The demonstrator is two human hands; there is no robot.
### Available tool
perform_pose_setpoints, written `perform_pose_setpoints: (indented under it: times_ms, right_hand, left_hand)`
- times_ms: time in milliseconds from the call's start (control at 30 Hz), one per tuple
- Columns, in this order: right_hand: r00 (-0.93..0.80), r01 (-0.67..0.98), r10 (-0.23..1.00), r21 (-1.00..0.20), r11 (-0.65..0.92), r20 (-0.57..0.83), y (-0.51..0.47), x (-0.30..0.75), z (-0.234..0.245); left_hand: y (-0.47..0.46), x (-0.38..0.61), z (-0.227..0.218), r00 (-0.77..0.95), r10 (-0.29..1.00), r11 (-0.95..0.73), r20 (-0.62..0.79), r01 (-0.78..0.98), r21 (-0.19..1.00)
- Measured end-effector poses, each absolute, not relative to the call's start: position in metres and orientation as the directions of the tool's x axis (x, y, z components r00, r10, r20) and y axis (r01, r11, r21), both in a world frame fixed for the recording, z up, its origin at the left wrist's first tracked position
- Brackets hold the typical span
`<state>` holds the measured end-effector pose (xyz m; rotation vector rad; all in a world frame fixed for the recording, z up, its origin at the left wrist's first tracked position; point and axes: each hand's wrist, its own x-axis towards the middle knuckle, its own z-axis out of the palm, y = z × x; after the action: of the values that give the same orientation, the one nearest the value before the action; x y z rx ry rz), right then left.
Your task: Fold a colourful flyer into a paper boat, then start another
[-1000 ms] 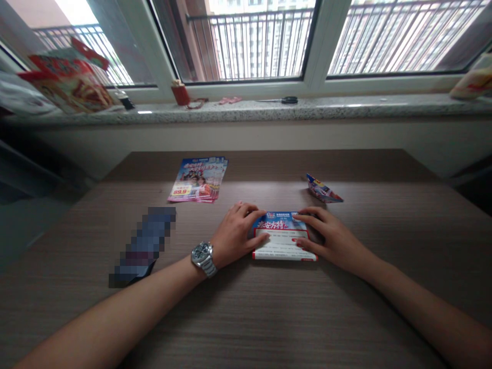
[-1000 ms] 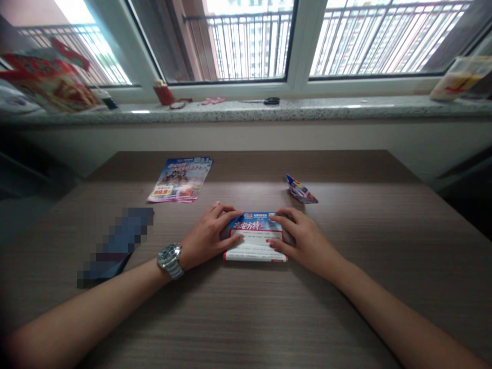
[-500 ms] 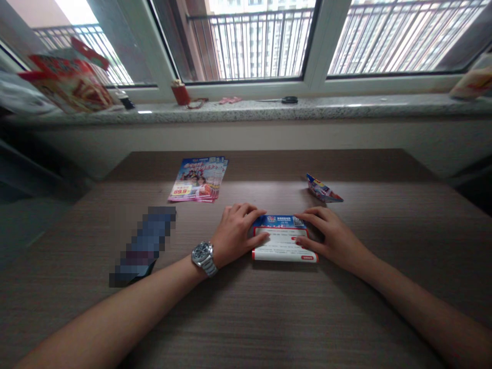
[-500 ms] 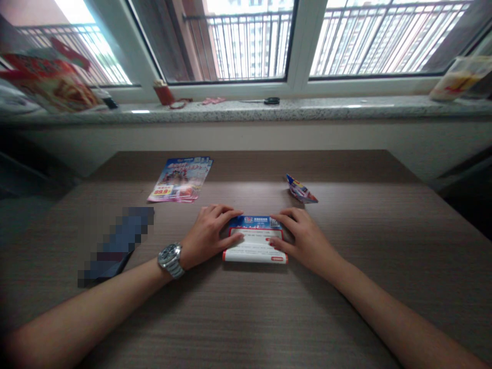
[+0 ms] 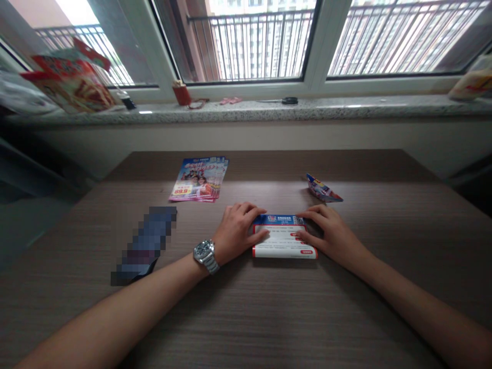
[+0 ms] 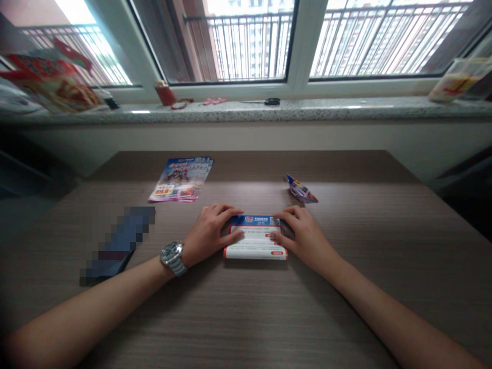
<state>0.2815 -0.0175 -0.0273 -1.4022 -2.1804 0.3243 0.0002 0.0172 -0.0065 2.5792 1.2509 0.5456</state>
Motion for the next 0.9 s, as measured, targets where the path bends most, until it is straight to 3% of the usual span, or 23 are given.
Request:
perform_pose_setpoints:
  times_ms: [900]
  right_hand:
    - [-0.292, 0.773, 0.912, -0.491, 0.402, 0.287, -0.0177, 0.2829, -0.0264]
  left_hand:
    - [0.0161, 0.0004, -0.0038, 0.583, 0.777, -0.628, 0.238, 0.684, 0.371]
